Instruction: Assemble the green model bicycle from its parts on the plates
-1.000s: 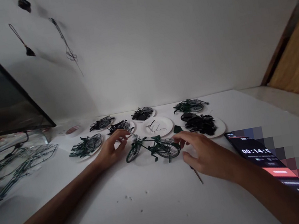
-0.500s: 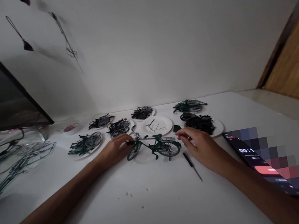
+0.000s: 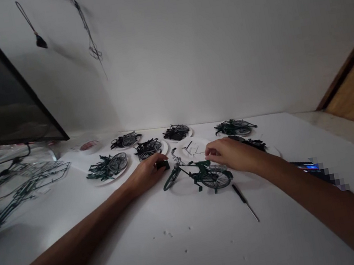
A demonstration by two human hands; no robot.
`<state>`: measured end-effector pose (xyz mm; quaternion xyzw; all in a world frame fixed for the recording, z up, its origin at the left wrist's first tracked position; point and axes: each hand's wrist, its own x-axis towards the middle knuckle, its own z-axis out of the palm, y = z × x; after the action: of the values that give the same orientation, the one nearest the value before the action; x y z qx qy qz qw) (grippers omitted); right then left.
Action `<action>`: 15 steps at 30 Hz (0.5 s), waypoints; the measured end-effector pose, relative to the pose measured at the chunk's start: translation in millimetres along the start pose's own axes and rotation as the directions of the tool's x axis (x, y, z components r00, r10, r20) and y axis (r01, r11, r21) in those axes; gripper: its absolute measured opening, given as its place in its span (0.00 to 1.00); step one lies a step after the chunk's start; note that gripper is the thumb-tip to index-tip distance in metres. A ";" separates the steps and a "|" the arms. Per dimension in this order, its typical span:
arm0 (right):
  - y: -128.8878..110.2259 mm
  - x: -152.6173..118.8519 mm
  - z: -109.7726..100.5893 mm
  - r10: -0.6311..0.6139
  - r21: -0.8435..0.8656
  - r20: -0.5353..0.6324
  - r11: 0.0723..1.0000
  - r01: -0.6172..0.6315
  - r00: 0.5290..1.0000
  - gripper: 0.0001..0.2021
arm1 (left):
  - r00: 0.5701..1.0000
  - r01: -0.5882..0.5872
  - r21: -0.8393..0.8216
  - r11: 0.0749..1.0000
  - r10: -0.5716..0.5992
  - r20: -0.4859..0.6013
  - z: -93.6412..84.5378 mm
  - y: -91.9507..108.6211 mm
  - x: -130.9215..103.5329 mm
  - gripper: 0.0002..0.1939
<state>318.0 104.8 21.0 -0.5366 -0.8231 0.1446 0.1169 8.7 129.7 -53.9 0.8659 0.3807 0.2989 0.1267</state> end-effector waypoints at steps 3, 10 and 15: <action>8.0 11.1 -7.4 0.044 -0.127 -0.009 0.991 -0.045 0.999 0.13 | 1.000 -0.017 -0.003 1.000 0.017 -0.006 0.8 -0.9 0.4 0.13; 42.8 11.7 0.2 0.092 -0.251 0.031 0.965 -0.082 0.995 0.14 | 0.999 -0.045 -0.016 0.999 0.045 0.007 -0.8 0.5 2.2 0.13; 47.8 11.2 12.0 0.050 -0.313 -0.045 0.948 -0.062 0.998 0.13 | 0.999 -0.041 -0.019 0.999 0.041 0.007 -1.6 2.4 2.8 0.13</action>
<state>350.1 132.0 -7.2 -0.5741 -0.8177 0.0052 0.0411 10.6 130.1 -50.4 0.8732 0.3596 0.3019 0.1303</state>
